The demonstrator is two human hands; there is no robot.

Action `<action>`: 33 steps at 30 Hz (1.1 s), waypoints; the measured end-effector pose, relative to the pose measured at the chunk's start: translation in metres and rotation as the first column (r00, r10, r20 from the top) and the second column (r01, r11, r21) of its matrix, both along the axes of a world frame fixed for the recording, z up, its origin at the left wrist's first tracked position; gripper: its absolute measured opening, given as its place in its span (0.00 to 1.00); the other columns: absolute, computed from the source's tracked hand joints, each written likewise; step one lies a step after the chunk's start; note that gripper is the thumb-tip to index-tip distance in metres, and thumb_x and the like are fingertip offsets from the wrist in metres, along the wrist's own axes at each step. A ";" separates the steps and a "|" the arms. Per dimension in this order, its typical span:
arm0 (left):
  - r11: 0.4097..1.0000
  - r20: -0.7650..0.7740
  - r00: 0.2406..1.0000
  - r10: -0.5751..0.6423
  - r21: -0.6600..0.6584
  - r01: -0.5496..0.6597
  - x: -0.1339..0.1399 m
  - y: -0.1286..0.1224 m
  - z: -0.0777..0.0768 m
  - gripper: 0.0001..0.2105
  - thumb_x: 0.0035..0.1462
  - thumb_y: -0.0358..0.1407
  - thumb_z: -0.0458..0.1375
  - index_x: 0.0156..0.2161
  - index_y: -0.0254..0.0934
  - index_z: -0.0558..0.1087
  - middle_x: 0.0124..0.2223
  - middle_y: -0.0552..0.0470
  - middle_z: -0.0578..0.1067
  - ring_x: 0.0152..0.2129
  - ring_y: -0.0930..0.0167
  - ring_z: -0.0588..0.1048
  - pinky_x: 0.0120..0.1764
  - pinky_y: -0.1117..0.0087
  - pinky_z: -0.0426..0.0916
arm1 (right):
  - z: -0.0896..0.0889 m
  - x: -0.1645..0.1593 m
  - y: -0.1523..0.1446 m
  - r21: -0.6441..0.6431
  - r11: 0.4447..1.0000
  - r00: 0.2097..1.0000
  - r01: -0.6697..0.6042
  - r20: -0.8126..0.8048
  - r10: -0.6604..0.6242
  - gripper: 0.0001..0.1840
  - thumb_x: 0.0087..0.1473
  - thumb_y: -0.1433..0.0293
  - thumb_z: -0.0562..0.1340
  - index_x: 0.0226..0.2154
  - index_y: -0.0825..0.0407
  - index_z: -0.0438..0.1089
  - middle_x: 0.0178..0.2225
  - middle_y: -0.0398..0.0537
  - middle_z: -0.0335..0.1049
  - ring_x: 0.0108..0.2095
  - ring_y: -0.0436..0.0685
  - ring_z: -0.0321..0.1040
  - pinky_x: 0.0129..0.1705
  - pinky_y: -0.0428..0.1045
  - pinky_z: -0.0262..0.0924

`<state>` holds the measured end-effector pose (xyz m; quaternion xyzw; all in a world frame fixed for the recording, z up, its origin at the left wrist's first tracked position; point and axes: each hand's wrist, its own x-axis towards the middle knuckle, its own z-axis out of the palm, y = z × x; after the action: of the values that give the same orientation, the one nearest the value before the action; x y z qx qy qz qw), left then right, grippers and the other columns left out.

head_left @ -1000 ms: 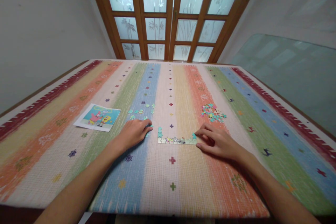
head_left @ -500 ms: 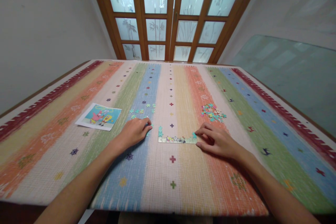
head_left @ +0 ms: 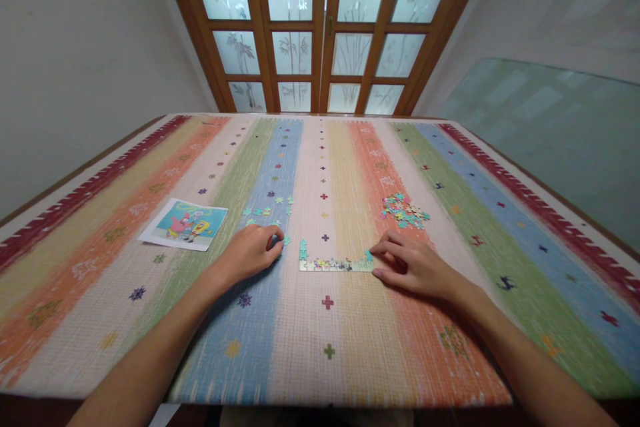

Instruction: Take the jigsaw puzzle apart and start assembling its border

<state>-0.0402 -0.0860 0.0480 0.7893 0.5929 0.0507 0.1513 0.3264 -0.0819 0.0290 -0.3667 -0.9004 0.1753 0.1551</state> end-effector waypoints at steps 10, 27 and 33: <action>1.000 0.048 0.999 0.007 -0.010 -0.007 0.000 -0.001 0.002 0.10 0.61 0.35 0.54 0.41 0.36 0.78 0.24 0.52 0.72 0.23 0.67 0.70 0.32 0.66 0.60 | -0.001 0.001 0.001 0.007 1.000 0.999 -0.018 -0.031 0.019 0.11 0.63 0.64 0.61 0.44 0.52 0.73 0.36 0.50 0.69 0.32 0.55 0.68 0.35 0.52 0.63; 1.000 0.014 1.000 -0.020 -0.009 0.020 -0.002 0.000 -0.005 0.16 0.64 0.39 0.53 0.50 0.36 0.78 0.26 0.51 0.75 0.24 0.66 0.71 0.33 0.66 0.63 | -0.001 0.001 0.000 -0.016 1.000 1.000 0.001 -0.009 -0.001 0.11 0.62 0.62 0.62 0.43 0.51 0.72 0.37 0.50 0.69 0.32 0.56 0.67 0.35 0.52 0.61; 1.000 0.026 0.999 -0.030 -0.009 0.030 -0.002 0.001 -0.003 0.15 0.63 0.38 0.53 0.48 0.37 0.78 0.26 0.52 0.74 0.23 0.67 0.71 0.33 0.66 0.63 | 0.001 0.000 0.000 -0.028 1.000 1.000 0.011 -0.003 -0.011 0.12 0.62 0.62 0.62 0.43 0.51 0.71 0.38 0.51 0.69 0.32 0.56 0.68 0.35 0.52 0.61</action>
<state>-0.0423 -0.0854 0.0445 0.7967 0.5791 0.0560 0.1635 0.3268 -0.0818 0.0298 -0.3733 -0.8957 0.1874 0.1525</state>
